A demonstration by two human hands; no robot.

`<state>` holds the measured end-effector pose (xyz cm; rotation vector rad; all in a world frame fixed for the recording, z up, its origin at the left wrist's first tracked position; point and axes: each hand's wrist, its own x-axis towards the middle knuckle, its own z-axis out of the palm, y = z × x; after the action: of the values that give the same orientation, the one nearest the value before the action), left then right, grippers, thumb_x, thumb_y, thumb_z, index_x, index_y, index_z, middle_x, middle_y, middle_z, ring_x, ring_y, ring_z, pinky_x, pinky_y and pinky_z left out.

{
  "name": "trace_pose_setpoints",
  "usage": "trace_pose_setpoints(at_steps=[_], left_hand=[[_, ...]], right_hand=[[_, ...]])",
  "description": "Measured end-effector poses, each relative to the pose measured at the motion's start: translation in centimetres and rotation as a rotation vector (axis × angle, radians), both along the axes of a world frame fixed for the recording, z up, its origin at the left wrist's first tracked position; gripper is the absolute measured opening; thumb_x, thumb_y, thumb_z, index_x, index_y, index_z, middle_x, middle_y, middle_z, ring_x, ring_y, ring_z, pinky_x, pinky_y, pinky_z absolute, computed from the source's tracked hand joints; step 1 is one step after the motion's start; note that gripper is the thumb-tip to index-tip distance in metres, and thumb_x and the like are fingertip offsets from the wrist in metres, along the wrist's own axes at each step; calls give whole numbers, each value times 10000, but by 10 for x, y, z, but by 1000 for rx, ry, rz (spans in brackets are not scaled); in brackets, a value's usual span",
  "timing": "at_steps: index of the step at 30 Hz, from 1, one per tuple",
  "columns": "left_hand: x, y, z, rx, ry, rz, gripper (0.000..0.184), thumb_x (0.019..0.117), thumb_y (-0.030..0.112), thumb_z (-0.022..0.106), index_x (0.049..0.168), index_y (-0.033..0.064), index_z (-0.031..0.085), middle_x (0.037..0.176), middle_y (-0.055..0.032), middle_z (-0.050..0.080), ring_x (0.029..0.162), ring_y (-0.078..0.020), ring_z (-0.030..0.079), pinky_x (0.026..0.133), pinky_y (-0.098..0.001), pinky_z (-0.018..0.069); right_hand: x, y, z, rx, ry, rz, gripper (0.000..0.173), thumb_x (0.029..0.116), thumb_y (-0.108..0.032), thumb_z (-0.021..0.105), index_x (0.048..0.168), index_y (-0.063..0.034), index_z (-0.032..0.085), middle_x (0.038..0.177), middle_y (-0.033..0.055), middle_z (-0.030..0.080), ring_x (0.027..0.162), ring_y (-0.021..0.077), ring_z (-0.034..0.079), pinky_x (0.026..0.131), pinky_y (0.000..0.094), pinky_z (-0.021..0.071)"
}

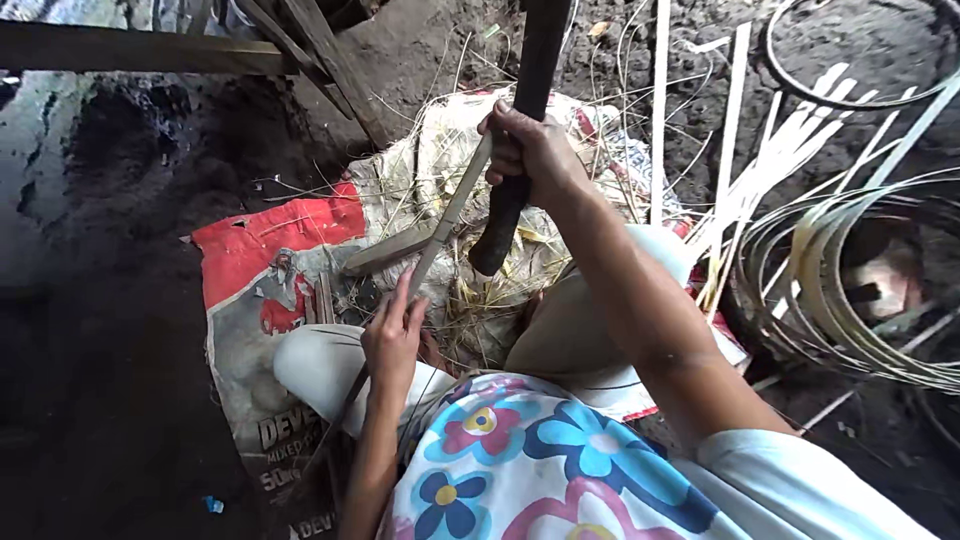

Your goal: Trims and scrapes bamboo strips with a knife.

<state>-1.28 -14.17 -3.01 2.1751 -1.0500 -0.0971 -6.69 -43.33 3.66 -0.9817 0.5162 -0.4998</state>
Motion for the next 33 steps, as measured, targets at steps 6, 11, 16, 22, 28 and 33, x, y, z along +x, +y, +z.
trace_pose_setpoints(at_steps=[6, 11, 16, 22, 28, 33], left_hand=[[25, -41, 27, 48, 170, 7, 415, 1043, 241, 608, 1441, 125, 607, 1133, -158, 736, 928, -270, 717, 866, -476, 560], [53, -93, 54, 75, 329, 8, 413, 1077, 305, 540, 1466, 173, 577, 772, -95, 590, 552, -173, 468, 540, -356, 446], [57, -116, 70, 32, 304, -5, 346, 1074, 309, 542, 1331, 111, 662, 847, -92, 638, 622, -159, 516, 602, -358, 463], [50, -96, 73, 9, 346, -12, 434, 1067, 271, 560, 1485, 153, 555, 889, -48, 677, 593, -87, 508, 572, -283, 452], [51, -67, 55, -39, 417, -41, 418, 1058, 236, 574, 1451, 94, 578, 784, -1, 633, 544, -47, 474, 517, -234, 423], [48, -55, 57, -114, 428, -23, 425, 1050, 215, 588, 1451, 76, 574, 791, 2, 647, 529, -36, 462, 500, -227, 412]], right_hand=[[6, 7, -8, -444, 332, -79, 308, 1120, -234, 368, 1287, -45, 546, 645, 15, 488, 481, 127, 503, 512, 323, 524], [13, 61, -27, -1183, 597, -22, 362, 1050, -103, 516, 1409, -58, 506, 857, 187, 691, 672, 389, 688, 564, 574, 552], [26, 57, -48, -1488, 560, -138, 341, 918, -14, 662, 1251, -61, 607, 840, 178, 624, 554, 343, 626, 437, 484, 494], [42, 11, -7, -1263, 706, -159, 361, 1029, -46, 462, 1369, -59, 582, 948, 260, 699, 800, 484, 703, 642, 631, 534], [38, 13, -8, -1273, 698, -242, 328, 1029, -44, 472, 1342, -43, 569, 871, 235, 698, 751, 464, 704, 618, 614, 536], [30, 37, -11, -1409, 574, -203, 280, 1006, -36, 557, 1282, -57, 603, 859, 212, 668, 634, 412, 672, 511, 557, 520]])
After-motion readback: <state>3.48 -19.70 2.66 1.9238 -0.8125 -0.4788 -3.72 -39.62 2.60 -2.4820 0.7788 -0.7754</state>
